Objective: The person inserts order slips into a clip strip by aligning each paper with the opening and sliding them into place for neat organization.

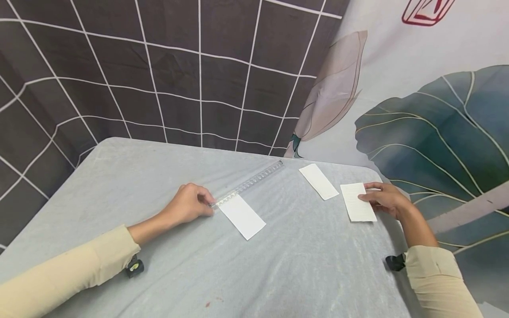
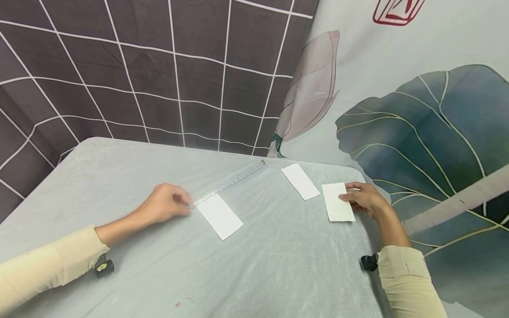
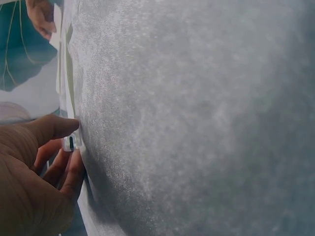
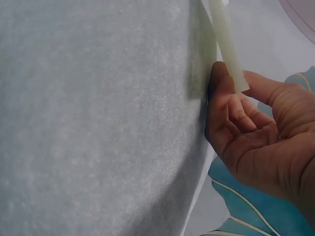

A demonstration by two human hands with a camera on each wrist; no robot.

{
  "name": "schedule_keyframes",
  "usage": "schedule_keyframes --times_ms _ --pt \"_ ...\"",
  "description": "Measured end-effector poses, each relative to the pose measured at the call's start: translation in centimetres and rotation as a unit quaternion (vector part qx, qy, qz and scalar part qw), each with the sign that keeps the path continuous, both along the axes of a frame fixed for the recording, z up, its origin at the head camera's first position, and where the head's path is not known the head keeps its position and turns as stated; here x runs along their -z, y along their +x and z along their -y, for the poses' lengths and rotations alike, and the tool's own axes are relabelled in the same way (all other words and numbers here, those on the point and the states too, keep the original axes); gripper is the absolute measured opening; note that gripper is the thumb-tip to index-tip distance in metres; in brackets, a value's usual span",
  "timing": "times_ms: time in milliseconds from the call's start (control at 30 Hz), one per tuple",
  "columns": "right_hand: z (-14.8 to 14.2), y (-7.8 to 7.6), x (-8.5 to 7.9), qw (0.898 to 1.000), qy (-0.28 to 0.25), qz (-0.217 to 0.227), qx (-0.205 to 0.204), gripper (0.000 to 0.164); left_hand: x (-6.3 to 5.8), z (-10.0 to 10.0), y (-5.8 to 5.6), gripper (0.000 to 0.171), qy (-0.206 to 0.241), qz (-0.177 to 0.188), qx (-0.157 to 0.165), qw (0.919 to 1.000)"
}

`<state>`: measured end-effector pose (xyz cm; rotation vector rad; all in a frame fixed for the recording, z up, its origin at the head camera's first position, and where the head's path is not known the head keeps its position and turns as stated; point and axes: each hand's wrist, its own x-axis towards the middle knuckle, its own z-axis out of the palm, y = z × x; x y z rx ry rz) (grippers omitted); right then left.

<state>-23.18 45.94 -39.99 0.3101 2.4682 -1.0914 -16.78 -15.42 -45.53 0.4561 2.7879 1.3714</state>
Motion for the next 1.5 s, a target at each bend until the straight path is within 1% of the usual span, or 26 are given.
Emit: schedule_keyframes --times_ms 33,100,233,300,333,467,533,567,600,700,733,800,867,933,967,1033,1100,1133,1167,1200,1233,1367,1433,1500 --pt "-0.1 0.0 0.0 1.000 0.001 -0.002 -0.001 0.083 -0.3 -0.1 0.1 0.017 0.000 -0.002 0.001 1.0000" --pt "-0.2 0.0 0.0 1.000 0.002 -0.006 -0.003 0.083 -0.7 -0.2 0.3 0.017 -0.004 0.006 -0.002 1.0000" --pt "-0.2 -0.2 0.0 1.000 0.000 -0.013 -0.005 0.081 -2.1 -0.6 0.8 0.016 -0.011 0.027 -0.003 0.9996" --pt "-0.1 -0.3 0.0 1.000 -0.001 -0.015 -0.006 0.082 -2.3 -0.6 0.9 0.016 -0.014 0.030 -0.005 0.9994" --pt "-0.1 -0.3 0.0 1.000 -0.002 -0.017 -0.007 0.082 -1.9 -0.6 0.8 0.016 -0.011 0.022 -0.005 0.9997" --pt "0.2 -0.4 0.1 1.000 -0.002 -0.023 -0.006 0.082 -1.9 -0.6 0.8 0.016 -0.010 0.021 -0.007 0.9997" --pt "0.3 -0.4 0.1 1.000 0.000 -0.029 -0.005 0.082 -2.0 -0.7 0.9 0.016 -0.014 0.025 -0.011 0.9995" --pt "0.4 -0.4 0.1 0.999 0.002 -0.032 -0.005 0.082 -2.3 -0.8 1.0 0.017 -0.019 0.034 -0.012 0.9991" --pt "0.5 -0.4 0.1 0.999 0.003 -0.034 -0.006 0.082 -2.4 -0.8 1.0 0.017 -0.020 0.036 -0.013 0.9990" --pt "0.7 -0.4 0.0 0.999 0.005 -0.041 -0.004 0.081 -2.5 -0.8 1.2 0.016 -0.020 0.031 -0.011 0.9992" --pt "0.7 -0.5 0.0 0.999 0.005 -0.043 -0.002 0.081 -2.0 -0.7 1.0 0.016 -0.013 0.019 -0.007 0.9997" --pt "0.8 -0.5 -0.1 0.999 0.003 -0.046 -0.001 0.080 -1.8 -0.6 0.9 0.015 -0.009 0.013 -0.002 0.9999" --pt "0.9 -0.6 -0.2 0.999 0.002 -0.049 0.003 0.079 -1.1 -0.4 0.6 0.015 -0.005 0.006 0.002 1.0000" --pt "1.1 -0.6 -0.3 0.999 0.000 -0.051 0.006 0.079 0.2 0.0 -0.1 0.017 -0.008 0.001 0.002 1.0000" --pt "1.2 -0.6 -0.4 0.999 -0.002 -0.052 0.007 0.079 0.5 0.0 -0.3 0.018 -0.017 0.009 -0.002 0.9998" --pt "1.4 -0.7 -0.5 0.999 -0.007 -0.051 0.011 0.079 2.2 0.5 -1.3 0.021 -0.026 0.005 -0.003 0.9997" --pt "1.7 -0.8 -0.6 0.999 -0.011 -0.051 0.011 0.079 3.5 0.8 -2.0 0.024 -0.035 0.005 -0.007 0.9994" --pt "1.9 -0.8 -0.6 0.999 -0.012 -0.051 0.012 0.080 4.0 1.0 -2.3 0.024 -0.035 0.004 -0.004 0.9994" --pt "2.0 -0.8 -0.7 0.999 -0.012 -0.051 0.011 0.080 4.2 1.0 -2.4 0.025 -0.037 0.004 -0.004 0.9993" --pt "2.2 -0.8 -0.7 0.999 -0.012 -0.051 0.010 0.080 4.3 1.0 -2.5 0.025 -0.039 0.004 -0.004 0.9992" --pt "2.4 -0.8 -0.7 0.999 -0.011 -0.052 0.008 0.081 4.1 1.0 -2.4 0.024 -0.034 0.003 -0.001 0.9994" --pt "3.1 -1.1 -0.7 0.998 -0.013 -0.056 0.005 0.081 2.7 0.5 -1.6 0.023 -0.035 0.000 -0.010 0.9993" --pt "3.4 -1.3 -0.6 0.998 -0.016 -0.059 0.003 0.080 1.9 0.3 -1.1 0.022 -0.022 -0.005 -0.006 0.9997" --pt "3.6 -1.4 -0.5 0.998 -0.021 -0.060 0.001 0.080 1.5 0.2 -0.9 0.022 -0.015 -0.009 -0.004 0.9998"
